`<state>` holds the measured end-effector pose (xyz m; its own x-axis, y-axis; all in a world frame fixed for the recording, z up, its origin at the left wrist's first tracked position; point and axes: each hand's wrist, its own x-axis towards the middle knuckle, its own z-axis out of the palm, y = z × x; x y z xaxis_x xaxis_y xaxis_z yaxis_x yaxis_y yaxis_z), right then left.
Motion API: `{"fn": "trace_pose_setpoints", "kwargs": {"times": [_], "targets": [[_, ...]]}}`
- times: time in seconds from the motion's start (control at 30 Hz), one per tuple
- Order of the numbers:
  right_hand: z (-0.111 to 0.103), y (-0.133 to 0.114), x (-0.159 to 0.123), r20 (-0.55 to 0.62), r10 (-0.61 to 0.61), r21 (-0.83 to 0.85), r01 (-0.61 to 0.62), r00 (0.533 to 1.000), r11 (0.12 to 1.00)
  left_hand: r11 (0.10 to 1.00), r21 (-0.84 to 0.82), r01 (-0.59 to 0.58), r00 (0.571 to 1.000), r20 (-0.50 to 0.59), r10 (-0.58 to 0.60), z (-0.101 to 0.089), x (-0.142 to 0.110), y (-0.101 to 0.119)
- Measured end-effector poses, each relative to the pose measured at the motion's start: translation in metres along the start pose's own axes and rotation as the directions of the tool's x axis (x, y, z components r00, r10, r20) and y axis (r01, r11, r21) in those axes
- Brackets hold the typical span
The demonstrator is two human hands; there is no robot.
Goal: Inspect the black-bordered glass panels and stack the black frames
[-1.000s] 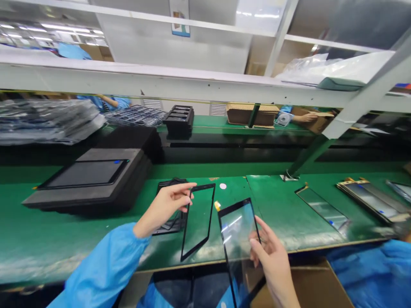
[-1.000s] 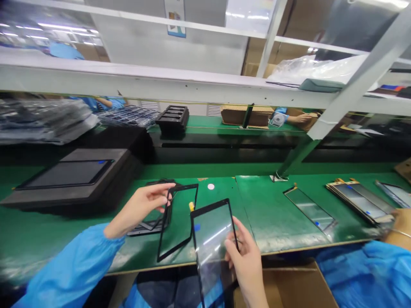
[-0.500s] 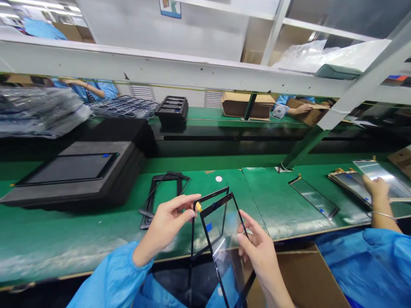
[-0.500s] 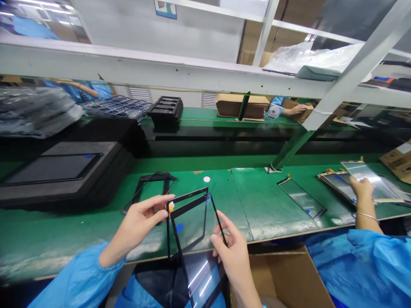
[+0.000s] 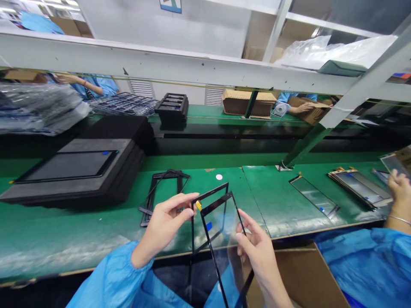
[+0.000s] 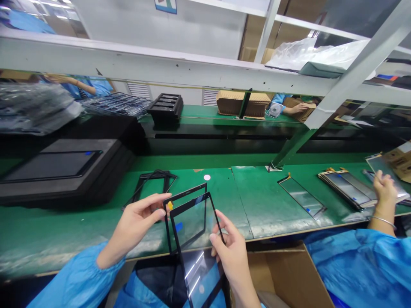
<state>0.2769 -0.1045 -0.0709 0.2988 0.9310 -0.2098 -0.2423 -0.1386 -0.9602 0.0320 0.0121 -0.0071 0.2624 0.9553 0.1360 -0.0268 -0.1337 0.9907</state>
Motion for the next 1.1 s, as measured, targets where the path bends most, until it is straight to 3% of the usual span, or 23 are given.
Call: {"fn": "trace_pose_setpoints", "kwargs": {"times": [0.3,0.67,0.87,1.1], "targets": [[0.005,-0.004,0.001,-0.062,-0.010,0.046,0.013,0.998,0.999,0.997,-0.017,-0.076,0.994,0.074,0.077,-0.002,-0.003,0.002],[0.030,0.000,-0.013,-0.215,-0.126,-0.008,0.127,0.968,0.992,0.937,-0.254,0.239,0.971,0.060,-0.231,0.010,-0.009,-0.004],[0.030,0.008,-0.017,-0.225,-0.115,-0.078,0.099,0.967,0.992,0.893,-0.353,0.279,0.960,0.079,-0.269,0.011,-0.013,-0.020],[0.032,0.006,-0.017,-0.233,-0.091,-0.057,0.080,0.968,0.995,0.894,-0.345,0.285,0.958,0.082,-0.274,0.011,-0.011,-0.023]]}}
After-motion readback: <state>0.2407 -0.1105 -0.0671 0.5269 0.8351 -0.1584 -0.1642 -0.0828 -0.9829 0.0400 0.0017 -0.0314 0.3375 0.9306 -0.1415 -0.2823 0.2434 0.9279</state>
